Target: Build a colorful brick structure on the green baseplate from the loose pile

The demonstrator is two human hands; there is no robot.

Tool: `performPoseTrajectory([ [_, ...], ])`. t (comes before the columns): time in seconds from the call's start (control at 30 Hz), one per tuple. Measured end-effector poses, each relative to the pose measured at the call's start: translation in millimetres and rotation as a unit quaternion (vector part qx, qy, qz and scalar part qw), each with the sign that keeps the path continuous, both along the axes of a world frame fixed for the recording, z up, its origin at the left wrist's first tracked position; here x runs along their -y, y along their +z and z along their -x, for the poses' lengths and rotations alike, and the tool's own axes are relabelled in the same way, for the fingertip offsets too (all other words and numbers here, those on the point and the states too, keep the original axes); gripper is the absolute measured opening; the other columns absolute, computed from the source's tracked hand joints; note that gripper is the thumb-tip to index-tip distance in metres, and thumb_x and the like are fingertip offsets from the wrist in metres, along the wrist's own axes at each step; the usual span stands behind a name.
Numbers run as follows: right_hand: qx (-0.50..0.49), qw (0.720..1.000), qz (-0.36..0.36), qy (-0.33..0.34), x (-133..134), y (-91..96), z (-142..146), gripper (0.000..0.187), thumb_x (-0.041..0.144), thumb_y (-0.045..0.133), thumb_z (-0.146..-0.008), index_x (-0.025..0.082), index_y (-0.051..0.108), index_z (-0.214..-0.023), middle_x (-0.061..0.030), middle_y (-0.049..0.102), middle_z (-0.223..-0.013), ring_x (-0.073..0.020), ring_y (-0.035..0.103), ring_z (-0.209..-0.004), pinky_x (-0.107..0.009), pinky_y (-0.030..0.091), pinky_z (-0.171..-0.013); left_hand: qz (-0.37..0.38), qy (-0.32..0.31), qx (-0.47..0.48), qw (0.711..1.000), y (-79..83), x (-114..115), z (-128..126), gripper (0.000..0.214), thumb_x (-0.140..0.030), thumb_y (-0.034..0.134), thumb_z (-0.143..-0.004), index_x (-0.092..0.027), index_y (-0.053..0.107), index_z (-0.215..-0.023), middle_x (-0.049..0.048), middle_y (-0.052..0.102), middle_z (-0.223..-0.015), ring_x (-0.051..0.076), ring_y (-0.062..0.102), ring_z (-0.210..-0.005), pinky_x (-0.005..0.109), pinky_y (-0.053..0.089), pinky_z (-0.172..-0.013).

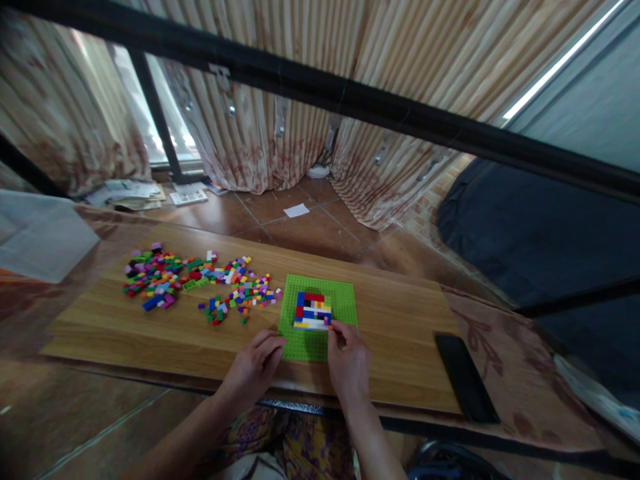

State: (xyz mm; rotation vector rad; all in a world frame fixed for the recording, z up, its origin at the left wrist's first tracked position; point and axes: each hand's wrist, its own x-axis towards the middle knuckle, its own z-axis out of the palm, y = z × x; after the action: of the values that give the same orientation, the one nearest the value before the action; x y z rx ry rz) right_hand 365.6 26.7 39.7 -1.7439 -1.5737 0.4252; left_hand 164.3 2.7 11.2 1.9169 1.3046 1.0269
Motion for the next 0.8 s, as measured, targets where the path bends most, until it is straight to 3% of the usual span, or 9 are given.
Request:
performPoseTrajectory([
  [0.47,0.017,0.999,-0.037,-0.014,1,-10.3,0,0.025,0.039,0.054,-0.085,0.018,0.068,-0.087,-0.0075,0.073,-0.083,-0.0177,0.067,-0.071,-0.029,0.052,-0.068,0.011,-0.011,0.002,1.000,1.5,1,0,0.019,-0.022,0.041,-0.094,-0.020,0.059,-0.101,0.0053,0.058,-0.097,0.014,0.058,-0.090,0.026,0.049,-0.081],
  [0.8,0.092,0.983,-0.142,0.074,3,-13.7,-3,0.021,0.028,0.051,-0.091,0.019,0.070,-0.091,-0.0076,0.072,-0.089,-0.0163,0.067,-0.083,-0.031,0.054,-0.079,0.011,-0.016,-0.007,1.000,-2.2,1,0,0.020,-0.022,0.039,-0.095,-0.021,0.058,-0.101,0.0054,0.058,-0.097,0.014,0.058,-0.090,0.026,0.049,-0.080],
])
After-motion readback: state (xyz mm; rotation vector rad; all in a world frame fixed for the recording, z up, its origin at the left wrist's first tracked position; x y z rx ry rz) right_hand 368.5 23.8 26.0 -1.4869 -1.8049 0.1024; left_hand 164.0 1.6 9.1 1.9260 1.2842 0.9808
